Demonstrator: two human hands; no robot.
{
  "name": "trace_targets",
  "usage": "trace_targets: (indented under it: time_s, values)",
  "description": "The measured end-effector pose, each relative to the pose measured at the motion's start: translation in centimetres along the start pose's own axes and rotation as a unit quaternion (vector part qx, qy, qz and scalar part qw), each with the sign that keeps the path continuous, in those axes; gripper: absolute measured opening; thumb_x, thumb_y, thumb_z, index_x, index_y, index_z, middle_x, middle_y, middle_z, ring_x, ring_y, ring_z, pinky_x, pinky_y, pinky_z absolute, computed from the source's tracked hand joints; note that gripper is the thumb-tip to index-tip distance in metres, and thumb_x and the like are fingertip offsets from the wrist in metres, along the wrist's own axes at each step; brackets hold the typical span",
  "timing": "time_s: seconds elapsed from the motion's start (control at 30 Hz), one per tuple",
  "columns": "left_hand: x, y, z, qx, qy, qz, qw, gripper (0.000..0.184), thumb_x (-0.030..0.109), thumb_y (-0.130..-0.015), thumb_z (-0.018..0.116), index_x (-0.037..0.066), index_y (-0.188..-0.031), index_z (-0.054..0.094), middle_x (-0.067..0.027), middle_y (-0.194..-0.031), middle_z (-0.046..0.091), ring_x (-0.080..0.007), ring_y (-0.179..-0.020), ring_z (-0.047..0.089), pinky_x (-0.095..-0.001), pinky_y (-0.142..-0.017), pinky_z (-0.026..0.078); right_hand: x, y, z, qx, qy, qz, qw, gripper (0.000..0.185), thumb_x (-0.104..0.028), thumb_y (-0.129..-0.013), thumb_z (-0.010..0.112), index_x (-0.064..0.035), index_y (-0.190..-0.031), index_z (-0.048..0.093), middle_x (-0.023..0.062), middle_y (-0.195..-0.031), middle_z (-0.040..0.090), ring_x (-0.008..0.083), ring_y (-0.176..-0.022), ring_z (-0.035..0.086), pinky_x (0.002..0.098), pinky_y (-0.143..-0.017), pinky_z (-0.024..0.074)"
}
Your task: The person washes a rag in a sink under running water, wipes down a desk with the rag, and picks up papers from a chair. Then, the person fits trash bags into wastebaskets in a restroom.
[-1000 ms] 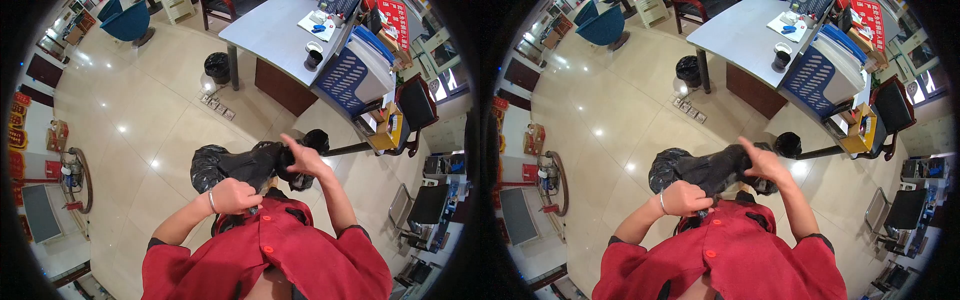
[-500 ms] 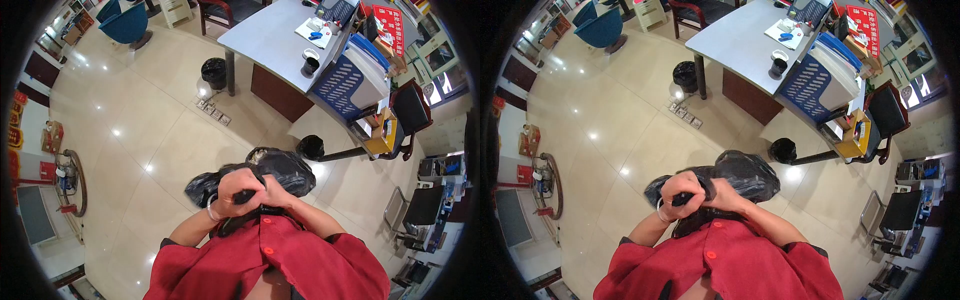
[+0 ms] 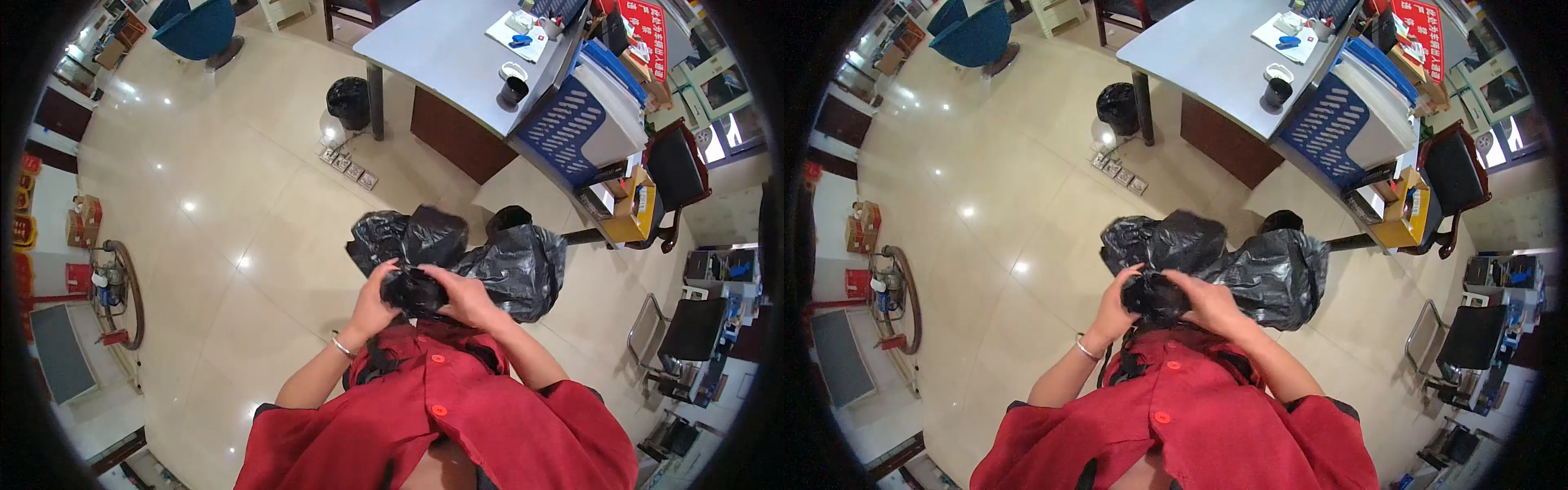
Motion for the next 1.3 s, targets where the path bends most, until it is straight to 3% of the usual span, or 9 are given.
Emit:
trace_targets:
  time_s: [0.2, 0.4, 0.6, 0.8, 0.83, 0.97, 1.1, 1.2, 1.3]
  values:
    - [-3.9, -2.4, -1.4, 0.073, -0.2, -0.009, 0.977, 0.038, 0.004, -0.057, 0.062, 0.002, -0.093, 0.049, -0.0154, -0.103, 0.05, -0.0348, -0.094, 0.047, -0.0374, -0.08, 0.04, 9.9, 5.9, -3.9, 0.071, 0.074, 0.354, 0.93, 0.054, -0.012, -0.067, 0.057, -0.0134, -0.117, 0.038, 0.0217, -0.092, 0.056, 0.0377, -0.082, 0.055, 0.0415, -0.071, 0.0437]
    - [-13.2, 0.4, 7.9, -0.222, -0.428, 0.082, 0.872, 0.033, 0.009, -0.059, 0.056, 0.008, -0.091, 0.05, -0.0104, -0.079, 0.054, -0.029, -0.086, 0.044, -0.0375, -0.072, 0.035, 19.8, 10.4, -1.5, 0.124, 0.098, 0.418, 0.895, 0.034, -0.014, -0.07, 0.054, -0.0038, -0.101, 0.044, 0.0222, -0.082, 0.057, 0.0381, -0.078, 0.055, 0.0412, -0.069, 0.0433]
    - [-21.1, 8.1, 17.6, -0.565, -0.189, -0.239, 0.767, 0.043, 0.007, -0.062, 0.053, 0.001, -0.103, 0.045, -0.0193, -0.086, 0.056, -0.0356, -0.082, 0.054, -0.0416, -0.069, 0.042, 27.3, 10.8, 4.0, 0.051, 0.035, 0.405, 0.912, 0.025, -0.016, -0.072, 0.054, -0.0031, -0.093, 0.05, 0.022, -0.086, 0.057, 0.0375, -0.081, 0.054, 0.0408, -0.072, 0.0424]
    - [-30.6, 17.0, 25.6, -0.723, 0.011, -0.145, 0.675, 0.036, 0.01, -0.063, 0.049, -0.002, -0.095, 0.055, -0.0174, -0.095, 0.057, -0.0292, -0.081, 0.055, -0.0378, -0.07, 0.043, 31.4, 10.7, 7.1, 0.077, -0.07, 0.365, 0.925, 0.023, -0.014, -0.072, 0.052, -0.0046, -0.093, 0.055, 0.0185, -0.081, 0.058, 0.0292, -0.079, 0.057, 0.0327, -0.069, 0.0433]
    - [-28.4, 15.4, 26.3, -0.827, -0.047, -0.112, 0.549, 0.036, 0.015, -0.068, 0.049, -0.002, -0.099, 0.055, -0.016, -0.095, 0.058, -0.0243, -0.083, 0.054, -0.0359, -0.077, 0.039, 31.6, 10.2, 7.1, 0.069, -0.114, 0.403, 0.905, 0.023, -0.012, -0.073, 0.051, -0.0039, -0.094, 0.055, 0.0141, -0.079, 0.058, 0.0212, -0.076, 0.056, 0.0278, -0.07, 0.0419]
    - [-27.4, 15.7, 28.4, -0.869, -0.058, -0.073, 0.486, 0.034, 0.019, -0.071, 0.05, 0.004, -0.101, 0.054, -0.013, -0.102, 0.052, -0.0245, -0.091, 0.05, -0.0362, -0.084, 0.035, 34.8, 10.6, 9.5, 0.136, -0.211, 0.396, 0.883, 0.022, -0.005, -0.074, 0.048, -0.0019, -0.095, 0.055, 0.007, -0.081, 0.058, 0.0143, -0.074, 0.051, 0.0246, -0.071, 0.0399]
    - [-24.5, 15.1, 25.9, -0.817, -0.139, -0.003, 0.56, 0.033, 0.022, -0.073, 0.052, 0.009, -0.103, 0.053, -0.01, -0.109, 0.047, -0.0248, -0.1, 0.046, -0.0364, -0.091, 0.03, 36.7, 10.8, 11.3, 0.156, -0.345, 0.465, 0.8, 0.02, -0.003, -0.075, 0.048, -0.0023, -0.094, 0.056, 0.0026, -0.082, 0.057, 0.0091, -0.075, 0.051, 0.0208, -0.069, 0.0401]
    - [-22.1, 8.9, 22.3, -0.577, -0.257, 0.189, 0.752, 0.037, 0.023, -0.074, 0.049, 0.011, -0.108, 0.051, -0.0075, -0.117, 0.043, -0.0297, -0.095, 0.05, -0.0426, -0.078, 0.04, 36.6, 10.3, 12.0, 0.18, -0.395, 0.462, 0.773, 0.021, -0.003, -0.076, 0.048, -0.0033, -0.096, 0.055, 0.0011, -0.082, 0.056, 0.0079, -0.075, 0.05, 0.0198, -0.068, 0.0401]
    - [-23.6, -0.9, 19.7, -0.581, -0.068, -0.054, 0.809, 0.04, 0.024, -0.067, 0.059, 0.007, -0.102, 0.049, -0.0128, -0.093, 0.051, -0.0292, -0.082, 0.053, -0.0374, -0.066, 0.044, 35.9, 8.9, 12.6, 0.197, -0.469, 0.436, 0.742, 0.023, -0.002, -0.074, 0.051, -0.0035, -0.097, 0.054, 0.0008, -0.081, 0.054, 0.0073, -0.074, 0.049, 0.0198, -0.068, 0.0406]
Point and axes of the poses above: each hand's wrist, its own y-axis away from the middle knuckle, its own z-axis out of the palm, x = y × z, the point moved 2 cm from there along -y, towards the middle knuckle
